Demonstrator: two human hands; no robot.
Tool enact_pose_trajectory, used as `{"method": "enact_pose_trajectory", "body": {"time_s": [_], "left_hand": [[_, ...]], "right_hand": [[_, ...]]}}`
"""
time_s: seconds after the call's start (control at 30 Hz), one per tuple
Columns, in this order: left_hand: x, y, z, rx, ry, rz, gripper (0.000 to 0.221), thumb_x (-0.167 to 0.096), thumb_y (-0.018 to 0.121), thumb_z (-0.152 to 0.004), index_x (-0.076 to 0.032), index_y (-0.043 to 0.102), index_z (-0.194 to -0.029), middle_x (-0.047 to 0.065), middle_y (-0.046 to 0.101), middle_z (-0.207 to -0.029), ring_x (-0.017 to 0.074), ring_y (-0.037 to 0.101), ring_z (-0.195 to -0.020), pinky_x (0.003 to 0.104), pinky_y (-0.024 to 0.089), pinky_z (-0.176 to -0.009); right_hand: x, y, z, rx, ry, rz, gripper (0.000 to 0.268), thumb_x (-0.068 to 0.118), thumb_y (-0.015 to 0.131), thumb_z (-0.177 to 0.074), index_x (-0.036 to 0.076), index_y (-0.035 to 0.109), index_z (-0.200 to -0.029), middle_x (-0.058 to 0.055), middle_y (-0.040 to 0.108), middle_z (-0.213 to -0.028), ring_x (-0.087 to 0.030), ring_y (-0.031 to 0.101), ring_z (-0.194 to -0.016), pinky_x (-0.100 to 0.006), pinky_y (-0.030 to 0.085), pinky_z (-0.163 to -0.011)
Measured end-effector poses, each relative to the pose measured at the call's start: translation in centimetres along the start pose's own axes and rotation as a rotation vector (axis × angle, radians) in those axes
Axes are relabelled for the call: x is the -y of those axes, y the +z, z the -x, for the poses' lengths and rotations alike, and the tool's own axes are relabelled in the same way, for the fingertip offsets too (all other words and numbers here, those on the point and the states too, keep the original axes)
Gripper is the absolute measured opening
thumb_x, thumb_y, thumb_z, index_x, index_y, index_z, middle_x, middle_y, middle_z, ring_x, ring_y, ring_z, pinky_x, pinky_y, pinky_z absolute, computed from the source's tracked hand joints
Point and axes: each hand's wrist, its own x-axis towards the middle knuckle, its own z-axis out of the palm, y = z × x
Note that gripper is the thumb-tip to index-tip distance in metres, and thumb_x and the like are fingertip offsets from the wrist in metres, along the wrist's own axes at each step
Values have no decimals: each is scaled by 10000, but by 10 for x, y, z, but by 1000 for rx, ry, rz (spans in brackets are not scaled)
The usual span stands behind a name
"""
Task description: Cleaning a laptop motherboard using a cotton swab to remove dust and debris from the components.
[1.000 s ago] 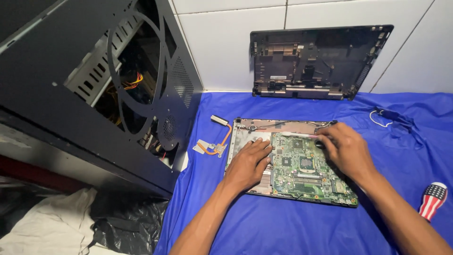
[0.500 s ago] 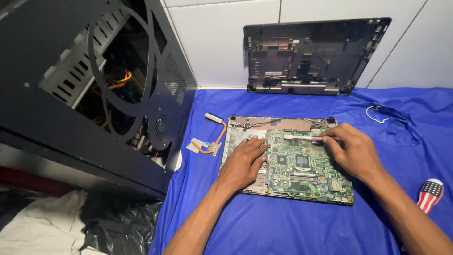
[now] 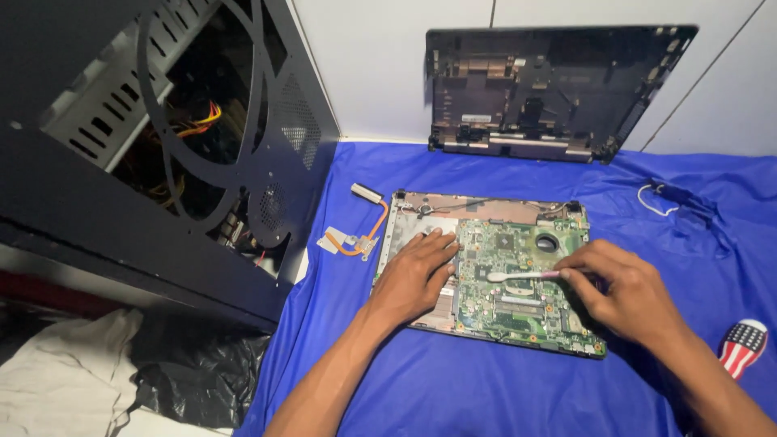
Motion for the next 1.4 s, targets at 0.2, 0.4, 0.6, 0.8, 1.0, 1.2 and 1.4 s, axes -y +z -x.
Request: {"method": "enact_pose_trajectory", "body": {"time_s": [0.2, 0.4, 0.6, 0.8, 1.0, 1.2, 1.4], "left_hand": [[-2, -1, 0, 9, -4, -5, 365, -173, 548, -1034, -5, 650, -1342, 174, 602, -1459, 379, 490, -1432, 507, 329, -1223], [-1, 1, 0, 17, -17, -12, 366, -170, 558, -1024, -1, 651, -1335, 167, 603, -1460, 387, 481, -1436, 515, 321, -1221], [0, 0, 1, 5, -1, 5, 362, -162, 564, -1020, -13, 650, -1339, 161, 607, -1457, 397, 494, -1426, 516, 329, -1216], [-2, -1, 0, 3, -7, 14, 359, -154, 568, -1018, -9, 651, -1337, 162, 609, -1455, 396, 492, -1428, 515, 329, -1218], [0, 1, 0, -2, -2, 2, 351, -164, 564, -1024, -10, 659, -1324, 160, 611, -1453, 395, 498, -1422, 526, 336, -1208], [-2, -2, 0, 7, -20, 40, 373, -171, 569, -1023, -17, 643, -1354, 146, 609, -1460, 391, 483, -1435, 511, 324, -1218], [-3, -4, -1, 18, -22, 42, 378, -160, 569, -1019, -15, 636, -1362, 156, 609, -1460, 391, 482, -1436, 513, 320, -1219]], "right_hand": [[-8, -1, -4, 77, -92, -123, 119, 223, 704, -877, 210, 812, -928, 42, 787, -854, -124, 744, -773, -285, 600, -734], [6, 9, 3, 73, -120, -95, 147, 213, 661, -921, 165, 788, -978, 11, 769, -908, -162, 722, -841, -313, 578, -801], [-16, -5, 0, 22, -57, -27, 118, 191, 698, -906, 207, 810, -941, 47, 768, -922, -135, 732, -828, -284, 553, -774], [-33, -10, 12, 79, 22, -8, 110, 276, 738, -854, 264, 811, -935, 64, 724, -829, -109, 668, -682, -277, 531, -645], [-33, -5, 24, 124, 149, 13, 130, 300, 702, -874, 272, 801, -952, 37, 645, -773, -143, 612, -665, -319, 478, -638], [4, -3, 12, 134, 41, -114, 138, 283, 709, -885, 262, 819, -965, 40, 745, -847, -156, 702, -728, -301, 536, -689], [-61, -27, 31, 245, 303, 19, 91, 253, 760, -819, 253, 846, -850, 108, 809, -822, -104, 714, -680, -249, 499, -710]]}}
